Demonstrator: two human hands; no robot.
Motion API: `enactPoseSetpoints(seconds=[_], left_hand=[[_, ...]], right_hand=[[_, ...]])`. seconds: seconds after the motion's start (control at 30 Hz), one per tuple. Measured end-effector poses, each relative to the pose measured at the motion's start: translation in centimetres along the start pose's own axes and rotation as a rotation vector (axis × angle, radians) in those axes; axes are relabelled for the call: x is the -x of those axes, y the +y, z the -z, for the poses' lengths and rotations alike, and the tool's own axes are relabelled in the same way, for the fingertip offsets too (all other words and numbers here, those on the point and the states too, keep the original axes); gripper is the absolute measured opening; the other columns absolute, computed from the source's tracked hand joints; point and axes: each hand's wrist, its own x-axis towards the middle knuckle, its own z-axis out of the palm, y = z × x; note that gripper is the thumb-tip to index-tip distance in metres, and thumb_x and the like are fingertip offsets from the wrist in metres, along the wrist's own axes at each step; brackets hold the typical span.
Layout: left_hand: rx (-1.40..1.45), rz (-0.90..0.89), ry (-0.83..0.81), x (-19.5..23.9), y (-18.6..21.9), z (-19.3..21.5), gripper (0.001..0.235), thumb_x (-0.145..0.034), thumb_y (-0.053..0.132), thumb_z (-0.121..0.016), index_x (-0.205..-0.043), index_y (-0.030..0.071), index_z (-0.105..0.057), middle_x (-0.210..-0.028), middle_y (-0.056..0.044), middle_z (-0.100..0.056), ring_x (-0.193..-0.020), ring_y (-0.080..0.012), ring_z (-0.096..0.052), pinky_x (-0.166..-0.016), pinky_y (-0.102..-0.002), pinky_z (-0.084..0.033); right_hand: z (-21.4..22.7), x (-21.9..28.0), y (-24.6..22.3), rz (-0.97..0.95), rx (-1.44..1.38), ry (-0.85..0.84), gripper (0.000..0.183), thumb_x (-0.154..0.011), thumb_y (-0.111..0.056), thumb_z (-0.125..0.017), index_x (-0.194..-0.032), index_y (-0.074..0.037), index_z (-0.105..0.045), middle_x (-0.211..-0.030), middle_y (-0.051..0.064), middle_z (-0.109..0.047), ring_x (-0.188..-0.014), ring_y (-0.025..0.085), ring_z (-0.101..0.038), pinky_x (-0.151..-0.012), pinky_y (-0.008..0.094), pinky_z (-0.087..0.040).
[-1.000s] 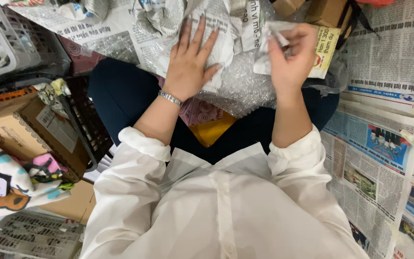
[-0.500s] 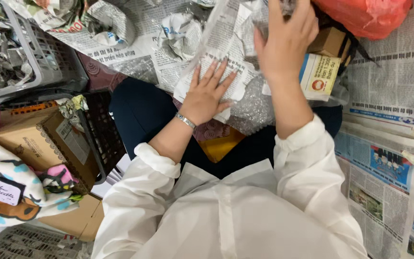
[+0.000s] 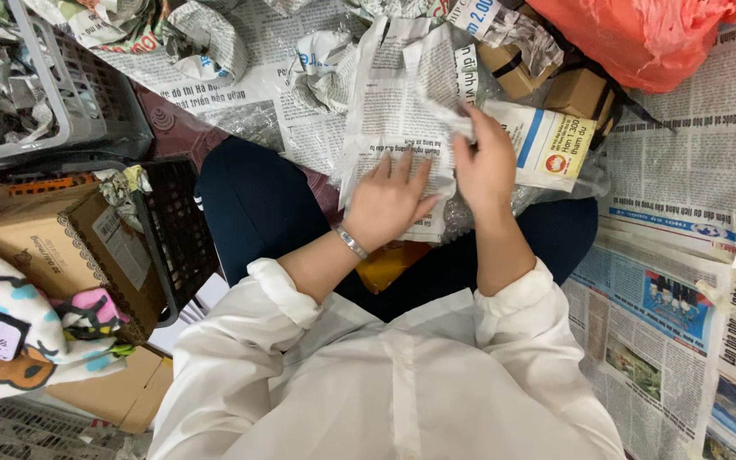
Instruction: The person wraps small ceramic dishes in newspaper and bubble wrap. They fold the newspaper around each dish, then place it inside a sheet of bubble wrap, folding the edges to secure the package.
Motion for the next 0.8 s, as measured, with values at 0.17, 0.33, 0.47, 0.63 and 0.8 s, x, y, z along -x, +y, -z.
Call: enactPoseSetpoints(seconds=[0.17, 0.33, 0.47, 0.63, 0.8], left_hand=[[0.34, 0.029, 0.005, -1.2, -2.1, 2.5, 0.031, -0.097, 0.033, -0.069, -0.119, 0.01, -0.071, -0.113, -0.01, -0.076, -0.089, -0.0303, -0.073, -0.072, -0.04, -0.058], [0.47, -0.007, -0.01, -2.1, -2.7, 3.7, 0.024, -0.098, 0.027, -0.067, -0.116, 0.013, -0.073, -0.11, -0.006, -0.076, -0.087, -0.0272, -0.073, -0.069, -0.038, -0.057], [0.484, -0.058, -0.005, -2.2, -2.6, 3.4, 0.023, -0.099, 0.027, -0.066, -0.116, 0.013, -0.074, -0.111, -0.006, -0.075, -0.091, -0.0273, -0.073, -0.073, -0.039, -0.057], [0.467, -0.054, -0.05, -1.9, -2.8, 2.7, 0.022, -0.099, 0.029, -0.067, -0.112, 0.013, -0.073, -0.11, -0.006, -0.075, -0.095, -0.0284, -0.072, -0.078, -0.04, -0.057], [0.476, -0.06, -0.071, -2.5, -2.6, 3.5, 0.024, -0.099, 0.029, -0.066, -0.114, 0.012, -0.073, -0.11, -0.006, -0.074, -0.095, -0.0291, -0.071, -0.079, -0.041, -0.057]], right_hand=[[-2.1, -0.7, 4.7, -0.347, -0.691, 0.158, 0.027, -0.11, -0.019, -0.061, -0.12, 0.003, -0.071, -0.106, 0.008, -0.074, -0.092, 0.012, -0.062, -0.085, 0.026, -0.05], [-2.2, -1.2, 5.8, -0.435, -1.121, 0.287, 0.027, -0.112, -0.017, -0.06, -0.127, 0.004, -0.066, -0.111, 0.005, -0.07, -0.092, 0.01, -0.06, -0.084, 0.026, -0.048], [-1.0, -1.6, 4.2, -0.409, -1.068, 0.195, 0.031, -0.101, -0.014, -0.067, -0.128, -0.001, -0.061, -0.12, 0.004, -0.073, -0.104, 0.012, -0.068, -0.094, 0.026, -0.054], [-1.1, -1.4, 2.9, -0.427, -0.76, -0.056, 0.027, -0.096, -0.013, -0.074, -0.118, 0.002, -0.071, -0.11, 0.006, -0.075, -0.096, 0.011, -0.067, -0.087, 0.026, -0.053], [-1.5, -1.7, 4.0, -0.413, -0.617, 0.111, 0.028, -0.105, -0.021, -0.066, -0.117, 0.003, -0.073, -0.11, 0.006, -0.077, -0.097, 0.01, -0.066, -0.09, 0.026, -0.052]])
